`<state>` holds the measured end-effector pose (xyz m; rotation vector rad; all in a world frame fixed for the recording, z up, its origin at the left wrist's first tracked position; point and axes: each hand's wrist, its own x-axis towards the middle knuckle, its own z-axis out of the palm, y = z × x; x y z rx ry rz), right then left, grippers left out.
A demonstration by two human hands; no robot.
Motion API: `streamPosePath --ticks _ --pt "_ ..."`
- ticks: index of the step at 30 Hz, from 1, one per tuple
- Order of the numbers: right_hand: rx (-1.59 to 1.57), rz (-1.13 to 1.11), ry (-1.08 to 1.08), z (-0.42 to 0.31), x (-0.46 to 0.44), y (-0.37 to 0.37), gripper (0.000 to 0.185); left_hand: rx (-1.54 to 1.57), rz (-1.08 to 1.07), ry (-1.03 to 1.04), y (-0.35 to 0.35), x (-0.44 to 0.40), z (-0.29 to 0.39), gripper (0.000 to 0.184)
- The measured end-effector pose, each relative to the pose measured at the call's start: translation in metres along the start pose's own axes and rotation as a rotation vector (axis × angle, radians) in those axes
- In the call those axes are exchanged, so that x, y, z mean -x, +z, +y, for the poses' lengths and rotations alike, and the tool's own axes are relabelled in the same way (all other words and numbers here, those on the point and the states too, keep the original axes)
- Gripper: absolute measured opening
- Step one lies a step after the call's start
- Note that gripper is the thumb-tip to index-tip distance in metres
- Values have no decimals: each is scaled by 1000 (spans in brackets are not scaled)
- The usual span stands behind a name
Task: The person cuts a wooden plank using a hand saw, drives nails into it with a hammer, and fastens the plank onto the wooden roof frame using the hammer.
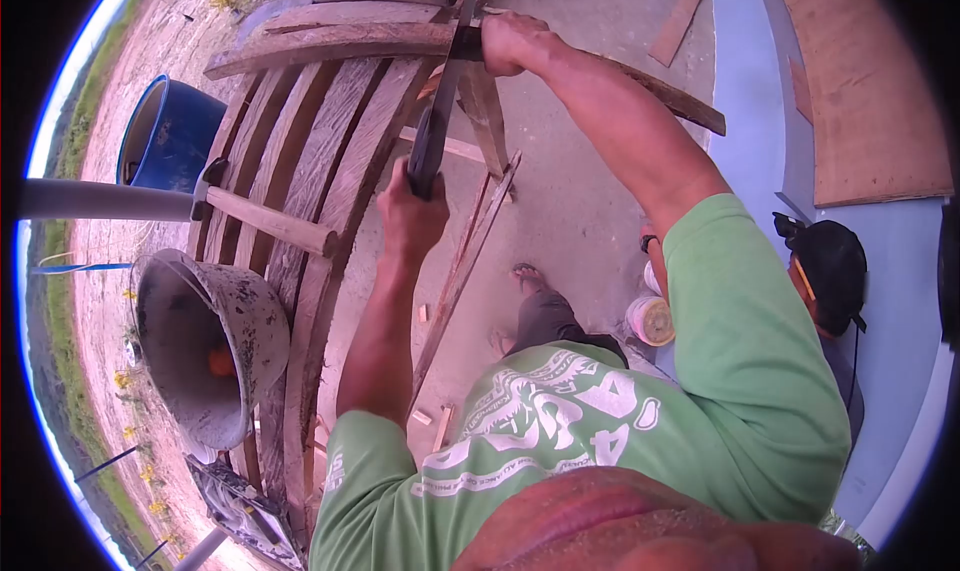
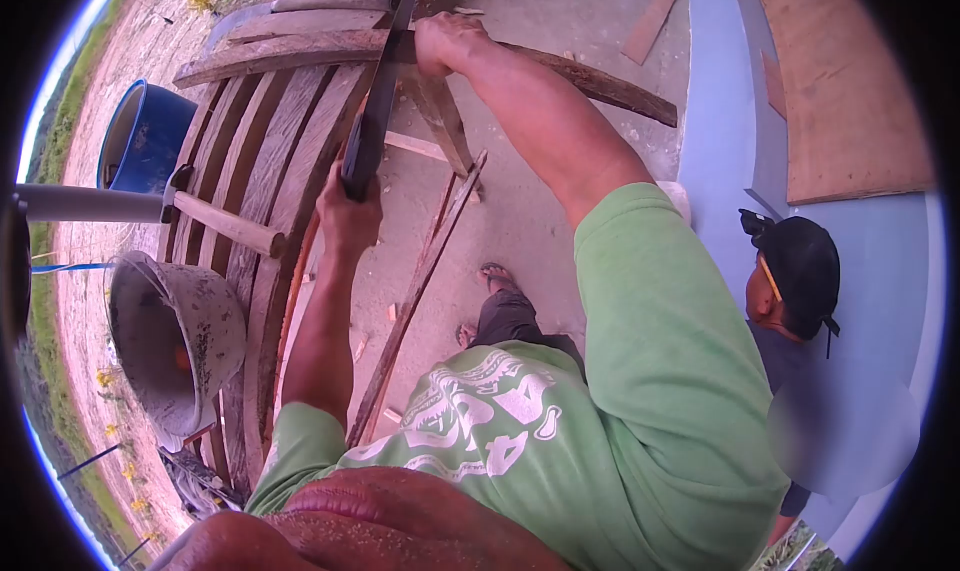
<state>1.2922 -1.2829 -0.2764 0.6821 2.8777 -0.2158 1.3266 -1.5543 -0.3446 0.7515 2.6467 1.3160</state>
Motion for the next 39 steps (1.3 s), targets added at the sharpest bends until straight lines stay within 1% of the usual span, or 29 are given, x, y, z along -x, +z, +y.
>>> streamPosePath --ticks 1,2,3,4,5,6,7,9,10,13,14,15,16,17,18,19,20,21,23,24,25,28,29,30,32,35,36,37,39 --pt "-6 -13 -1 1 -4 -4 39 -9 91 124 21 -45 28 28" --pt "-19 -47 2 2 -6 -6 40 64 35 61 22 -69 56 28" --pt "-40 -90 4 1 -1 -4 40 -29 29 120 22 -75 52 29" --pt "-10 -21 -21 -2 7 -3 41 -11 15 133 13 -63 42 29" --pt "29 -27 -52 -2 6 -2 40 -10 -7 129 -1 -37 31 29" --pt "61 25 -38 4 -10 9 47 -45 -54 -16 -27 9 30 29" --pt "90 73 -26 7 -23 21 56 -93 -9 106 -42 56 -3 29" --pt "12 31 -2 0 -10 19 46 -24 -52 -109 -74 147 -42 27" --pt "-12 32 20 2 -7 9 43 -3 -33 -96 -83 175 -55 27" --pt "-4 -44 39 -1 -3 0 45 79 -45 -158 -60 133 -40 31" --pt "26 10 23 2 -10 9 44 74 -3 -30 -30 82 -34 30" --pt "11 5 23 1 -8 4 42 -35 -52 -108 -9 22 3 29" --pt "-4 -3 29 -1 0 0 40 55 -14 -54 17 -31 19 29" --pt "-22 -15 37 -3 7 -5 38 45 33 84 24 -65 47 30" --pt "-38 -129 59 -5 9 -15 38 18 27 103 21 -58 47 30" --pt "-29 -85 48 -4 6 -18 38 -12 43 132 14 -55 45 30" --pt "-22 -67 25 -7 8 -7 37 -49 53 133 4 -38 39 31" --pt "-17 -27 23 -2 7 -5 37 -66 -14 42 -18 2 29 29" --pt "-37 -45 22 -4 11 -13 37 -29 -46 -12 -58 102 -15 31" --pt "-44 -60 26 -4 11 -13 36 7 -103 -256 -76 143 -21 28" --pt "-41 -53 34 -2 9 -11 36 43 -79 -255 -84 174 -35 26" --pt "-24 -27 29 1 2 -4 37 64 27 2 -57 137 -36 26" --pt "-34 -1 19 1 1 -2 37 57 -13 5 -34 86 -32 28" --pt "-42 21 13 0 2 -1 37 -96 -42 -55 -9 28 -6 28" --pt "-51 -36 53 -3 4 -9 38 66 -1 3 21 -58 53 29" --pt "-12 -51 27 -8 5 -1 38 -7 28 92 1 -39 50 28" --pt "-11 -36 32 -5 1 -1 38 -14 -33 4 -16 -2 32 28" --pt "-13 -21 44 1 -2 -1 39 -68 -30 11 -35 45 11 28" --pt "-35 -59 27 -3 4 0 38 6 -47 -147 -67 140 -25 27"
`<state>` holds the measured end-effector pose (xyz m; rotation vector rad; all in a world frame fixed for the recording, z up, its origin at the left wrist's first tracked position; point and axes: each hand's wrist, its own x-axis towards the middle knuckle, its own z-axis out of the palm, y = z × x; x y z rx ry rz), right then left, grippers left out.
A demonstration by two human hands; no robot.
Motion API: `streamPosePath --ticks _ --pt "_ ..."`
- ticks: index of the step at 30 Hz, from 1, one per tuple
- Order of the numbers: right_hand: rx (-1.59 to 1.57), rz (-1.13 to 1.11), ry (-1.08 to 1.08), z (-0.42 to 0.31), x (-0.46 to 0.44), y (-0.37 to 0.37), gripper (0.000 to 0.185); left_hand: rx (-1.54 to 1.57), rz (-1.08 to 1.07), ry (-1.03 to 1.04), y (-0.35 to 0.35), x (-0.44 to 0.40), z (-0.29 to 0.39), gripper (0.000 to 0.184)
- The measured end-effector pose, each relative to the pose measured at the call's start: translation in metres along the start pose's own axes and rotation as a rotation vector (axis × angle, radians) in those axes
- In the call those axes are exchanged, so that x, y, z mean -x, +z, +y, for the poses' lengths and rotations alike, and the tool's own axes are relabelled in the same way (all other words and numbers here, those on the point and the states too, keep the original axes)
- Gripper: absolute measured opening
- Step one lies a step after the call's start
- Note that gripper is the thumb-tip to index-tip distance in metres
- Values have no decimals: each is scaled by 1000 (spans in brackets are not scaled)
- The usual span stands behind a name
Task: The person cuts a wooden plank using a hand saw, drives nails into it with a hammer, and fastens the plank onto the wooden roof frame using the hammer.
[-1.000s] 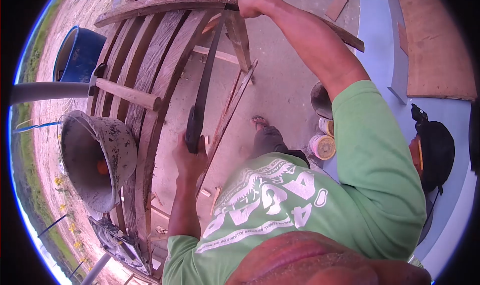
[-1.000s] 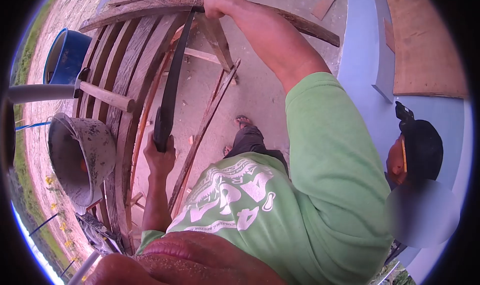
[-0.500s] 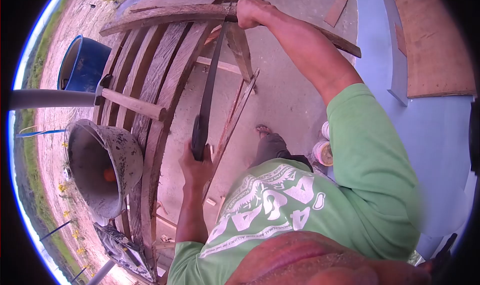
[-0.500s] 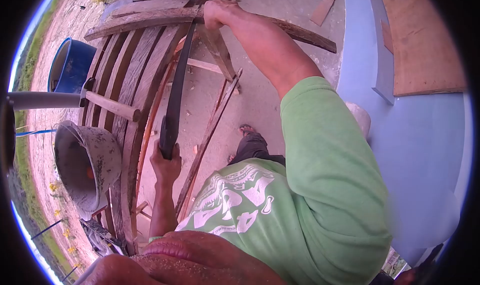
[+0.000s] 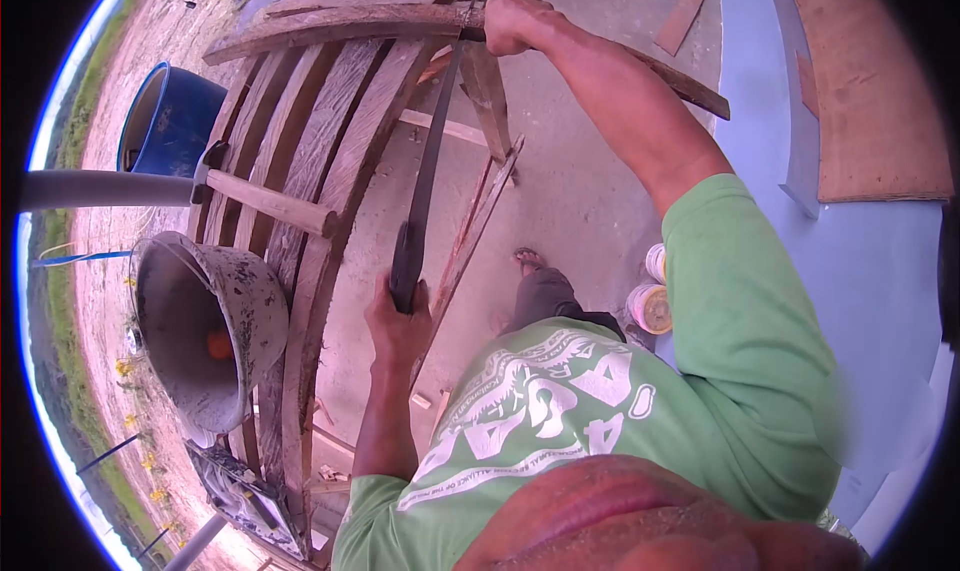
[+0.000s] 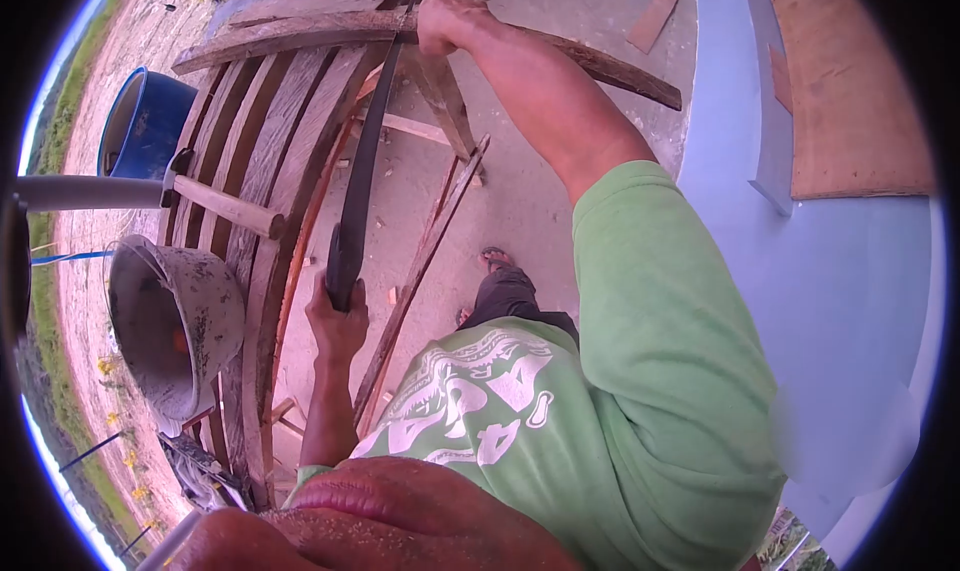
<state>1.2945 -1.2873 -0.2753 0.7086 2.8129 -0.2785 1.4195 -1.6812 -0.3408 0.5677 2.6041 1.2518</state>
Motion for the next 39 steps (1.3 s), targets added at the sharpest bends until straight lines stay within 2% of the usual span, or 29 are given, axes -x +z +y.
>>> streamPosePath --ticks 1,4,6,8,9,10,11,12,13,16,19,20,23,24,27,28,29,30,31,34,35,37,39 --pt "7 15 11 2 -3 0 38 3 -6 -69 -9 34 -25 28" --pt "17 12 27 3 -2 -4 38 27 66 150 4 15 -14 29" --pt "12 -1 16 2 -8 -3 38 -32 27 97 41 -82 27 32" --pt "-3 -23 41 -2 -5 -4 39 14 64 194 83 -186 84 28" --pt "-25 -62 62 -4 2 -7 38 63 14 190 77 -201 115 31" --pt "-46 -92 76 -5 5 -15 37 39 31 223 73 -193 109 30" --pt "27 48 47 -4 1 -4 37 5 60 253 66 -180 93 29" --pt "18 21 39 -5 1 -5 38 -34 75 275 56 -157 77 28" --pt "4 14 47 0 -4 -11 38 -59 -27 67 33 -111 62 31" --pt "-21 -7 45 -1 -2 -7 39 16 -12 0 -13 19 -13 28" --pt "9 -21 46 -3 -3 -8 40 14 0 59 -10 14 -11 28" --pt "25 -26 48 -2 -5 -9 39 40 27 117 15 -27 -14 30" --pt "39 -24 44 -1 -6 -8 40 15 11 80 79 -177 73 29" --pt "36 -43 52 0 -3 -7 40 20 116 304 88 -200 88 29" --pt "46 -19 31 -4 2 -9 40 -41 97 281 60 -158 77 26" --pt "32 -12 48 -1 -1 -16 39 -35 -29 59 36 -116 67 26" --pt "15 -18 59 -1 -4 -17 39 -74 -58 12 16 -69 41 27" --pt "-7 -47 67 -3 -4 -9 39 -2 -4 118 3 -23 6 28" --pt "-1 -28 54 -2 -1 -5 39 -13 -29 3 -12 16 -16 29" --pt "33 6 25 -3 0 -5 39 46 17 61 -16 30 -13 27" --pt "31 -6 29 -2 -1 -5 39 -6 2 103 2 -6 -15 27" --pt "7 48 33 -4 1 -6 39 -66 -23 58 46 -114 40 26" --pt "-9 -57 82 -6 -3 -13 38 16 36 201 80 -192 83 27"
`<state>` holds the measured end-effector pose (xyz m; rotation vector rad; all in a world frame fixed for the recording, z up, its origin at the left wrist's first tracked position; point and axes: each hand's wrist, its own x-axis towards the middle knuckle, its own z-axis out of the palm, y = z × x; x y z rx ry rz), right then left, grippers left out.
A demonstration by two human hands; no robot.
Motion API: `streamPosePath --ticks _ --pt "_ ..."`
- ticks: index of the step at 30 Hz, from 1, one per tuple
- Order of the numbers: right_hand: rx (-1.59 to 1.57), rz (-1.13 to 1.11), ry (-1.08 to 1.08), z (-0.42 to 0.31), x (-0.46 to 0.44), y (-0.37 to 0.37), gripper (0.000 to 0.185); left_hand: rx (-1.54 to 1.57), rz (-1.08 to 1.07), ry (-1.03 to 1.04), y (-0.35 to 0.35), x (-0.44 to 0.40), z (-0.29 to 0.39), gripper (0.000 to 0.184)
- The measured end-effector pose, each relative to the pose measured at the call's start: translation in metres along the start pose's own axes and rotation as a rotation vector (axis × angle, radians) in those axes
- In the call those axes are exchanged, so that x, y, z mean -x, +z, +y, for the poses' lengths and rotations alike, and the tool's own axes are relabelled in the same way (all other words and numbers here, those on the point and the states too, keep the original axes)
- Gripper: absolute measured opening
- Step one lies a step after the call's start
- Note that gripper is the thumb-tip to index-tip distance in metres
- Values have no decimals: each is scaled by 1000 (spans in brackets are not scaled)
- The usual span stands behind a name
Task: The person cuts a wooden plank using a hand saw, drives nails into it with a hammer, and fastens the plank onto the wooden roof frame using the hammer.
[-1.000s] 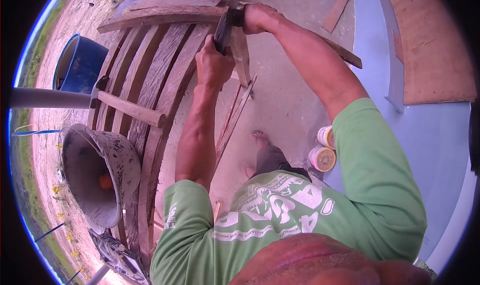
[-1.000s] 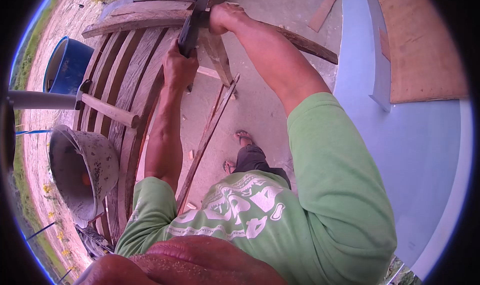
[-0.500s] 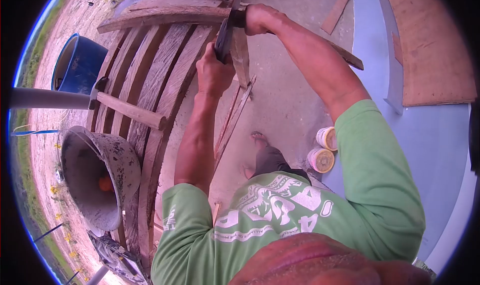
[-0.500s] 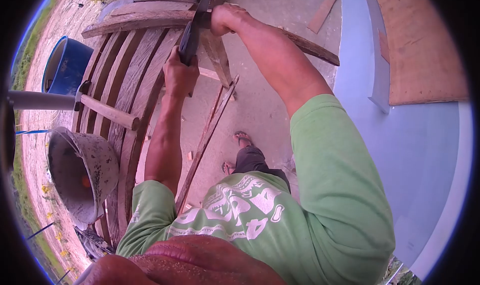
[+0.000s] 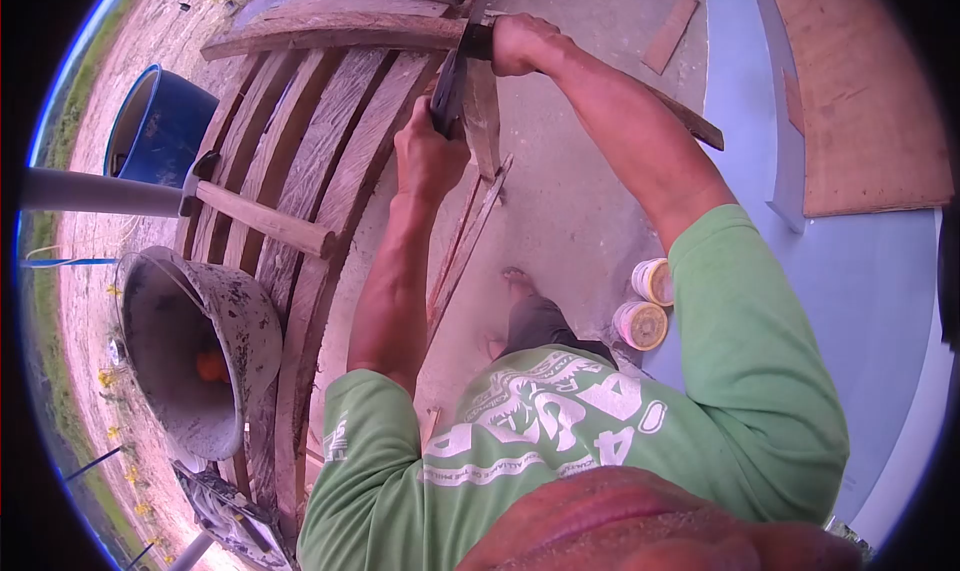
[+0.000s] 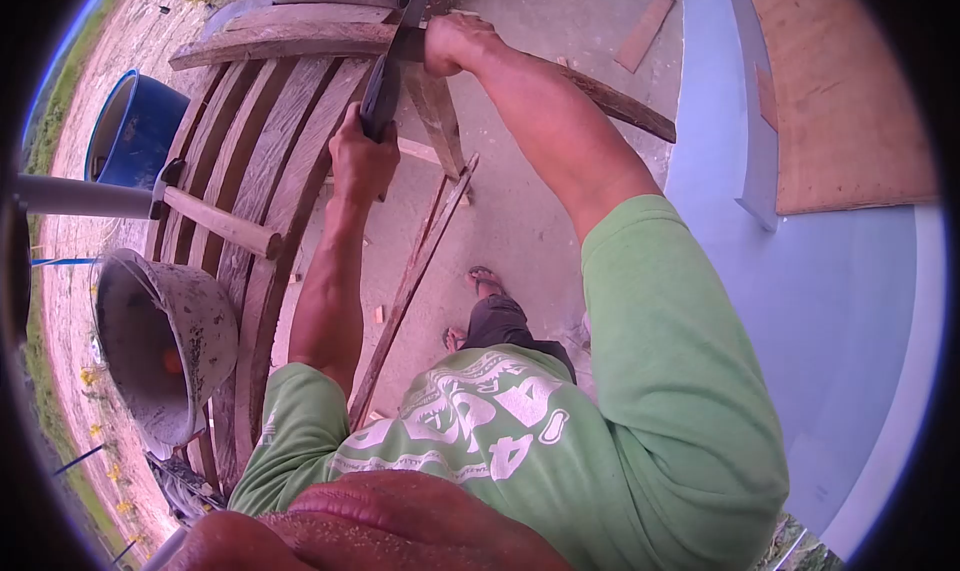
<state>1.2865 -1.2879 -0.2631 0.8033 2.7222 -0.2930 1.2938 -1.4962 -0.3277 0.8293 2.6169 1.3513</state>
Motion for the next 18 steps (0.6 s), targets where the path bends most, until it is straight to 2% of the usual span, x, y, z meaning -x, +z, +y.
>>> streamPosePath --ticks 1,3,6,7,8,11,14,15,17,18 --pt "-18 -56 27 -1 3 -1 38 -1 -19 -1 -8 3 7 27" --pt "28 18 -14 -7 16 6 39 -19 -45 -21 -26 17 13 28" --pt "39 74 -26 -6 7 7 39 -25 -6 -46 -77 146 -34 28" --pt "29 66 -30 -6 8 9 40 2 -53 -175 -96 190 -46 31" --pt "25 66 -26 -2 7 6 40 -16 -70 -197 -108 223 -59 31" --pt "23 49 -39 2 5 4 38 -3 -9 -98 -86 203 -66 33" --pt "20 44 -37 0 4 2 37 -5 -28 -89 -15 47 -22 28" --pt "4 -1 -14 -1 4 0 37 -5 -3 8 -3 3 -6 29" --pt "-47 -88 36 -2 7 -6 38 -47 1 103 -1 -26 15 29" --pt "21 -28 3 -2 5 -1 38 -42 -6 61 -11 -10 13 27"
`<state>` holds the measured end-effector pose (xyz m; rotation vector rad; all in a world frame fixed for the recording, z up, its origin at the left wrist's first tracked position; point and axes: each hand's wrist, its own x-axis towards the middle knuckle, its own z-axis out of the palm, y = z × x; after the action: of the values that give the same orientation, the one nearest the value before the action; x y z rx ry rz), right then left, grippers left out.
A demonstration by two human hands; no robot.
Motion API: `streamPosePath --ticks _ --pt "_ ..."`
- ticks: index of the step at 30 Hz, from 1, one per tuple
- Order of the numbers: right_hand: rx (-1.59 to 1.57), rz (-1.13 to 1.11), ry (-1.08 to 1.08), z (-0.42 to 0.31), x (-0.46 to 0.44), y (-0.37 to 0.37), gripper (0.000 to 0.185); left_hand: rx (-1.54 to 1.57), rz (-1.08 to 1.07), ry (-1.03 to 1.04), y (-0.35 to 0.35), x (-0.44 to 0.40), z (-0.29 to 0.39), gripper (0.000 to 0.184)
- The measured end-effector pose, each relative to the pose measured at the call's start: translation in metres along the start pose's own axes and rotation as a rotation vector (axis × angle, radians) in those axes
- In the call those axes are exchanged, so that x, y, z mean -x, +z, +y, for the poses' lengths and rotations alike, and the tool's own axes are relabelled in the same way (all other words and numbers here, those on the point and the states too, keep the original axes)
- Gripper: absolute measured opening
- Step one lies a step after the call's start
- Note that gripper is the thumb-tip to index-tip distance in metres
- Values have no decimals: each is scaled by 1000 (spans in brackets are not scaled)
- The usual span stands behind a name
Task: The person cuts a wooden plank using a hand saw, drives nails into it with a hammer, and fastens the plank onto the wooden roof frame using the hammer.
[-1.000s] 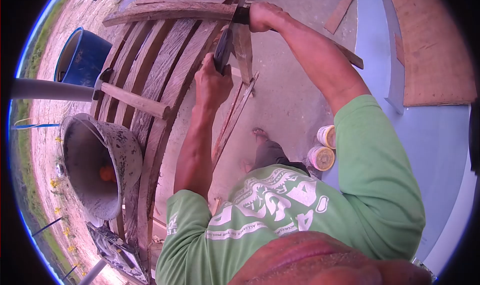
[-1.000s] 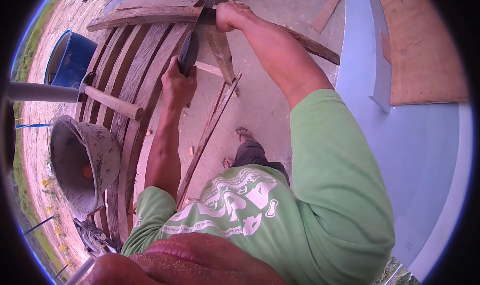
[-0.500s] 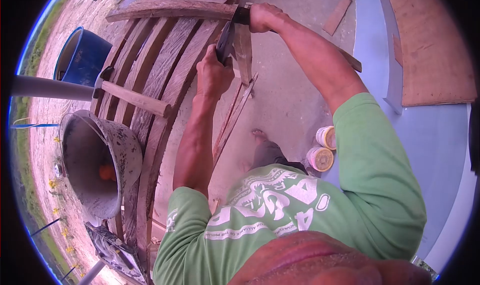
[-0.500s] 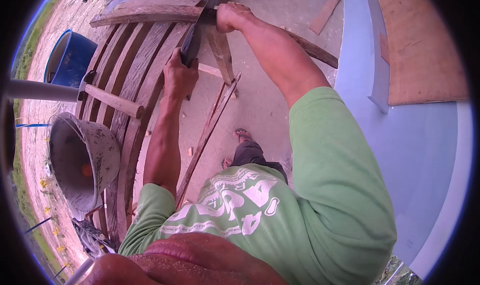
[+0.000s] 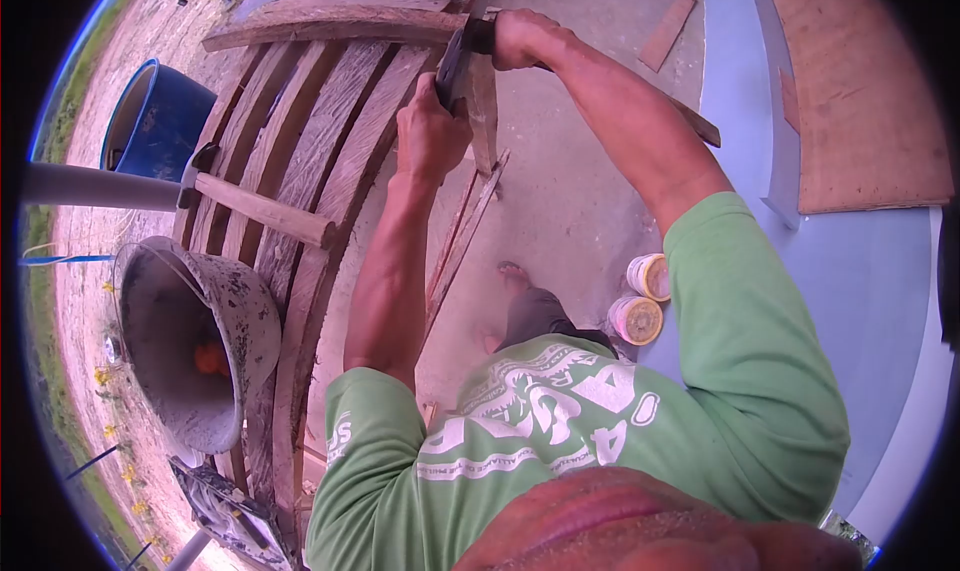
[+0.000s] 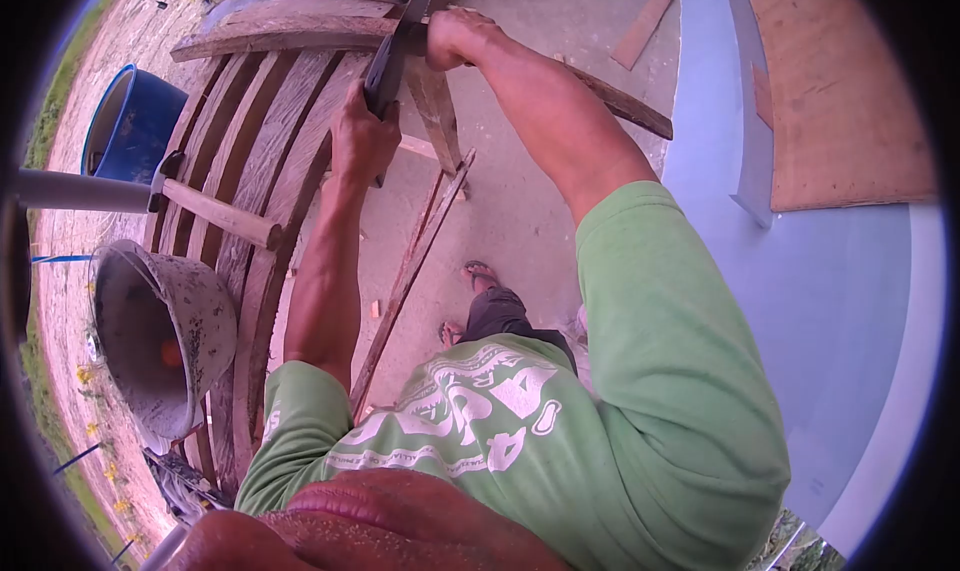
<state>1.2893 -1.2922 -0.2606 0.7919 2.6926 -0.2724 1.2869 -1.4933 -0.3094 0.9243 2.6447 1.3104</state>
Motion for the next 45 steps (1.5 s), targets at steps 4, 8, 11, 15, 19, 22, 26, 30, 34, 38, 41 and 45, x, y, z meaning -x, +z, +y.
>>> streamPosePath --ticks 4,8,11,15,19,22,26,30,34,38,41,45 --pt "-3 72 -39 4 -4 3 40 31 -59 -151 -62 169 -46 27" --pt "7 77 -46 3 0 3 41 59 -63 -190 -78 225 -64 29" --pt "4 56 -42 4 -4 3 41 -25 -64 -165 -23 96 -37 25" --pt "13 57 -18 1 -1 3 41 31 1 3 10 8 -12 28" --pt "-9 73 -41 0 3 8 38 33 -128 -300 -58 142 -24 25" --pt "-13 70 -42 6 -5 6 39 81 -55 -257 -77 235 -63 27" --pt "16 72 -39 5 -10 9 42 3 -62 -222 -32 126 -43 23" --pt "-24 -36 16 0 7 -8 42 8 55 24 15 7 -10 26" --pt "-24 123 -69 8 -7 9 38 3 -52 -185 -43 134 -34 23" --pt "-33 85 -63 6 -2 2 38 51 -23 -185 -70 240 -67 27" --pt "-3 104 -66 9 -15 12 37 72 -14 -160 -28 148 -58 27" --pt "12 43 -55 7 -4 3 41 36 34 -39 23 7 -12 29"
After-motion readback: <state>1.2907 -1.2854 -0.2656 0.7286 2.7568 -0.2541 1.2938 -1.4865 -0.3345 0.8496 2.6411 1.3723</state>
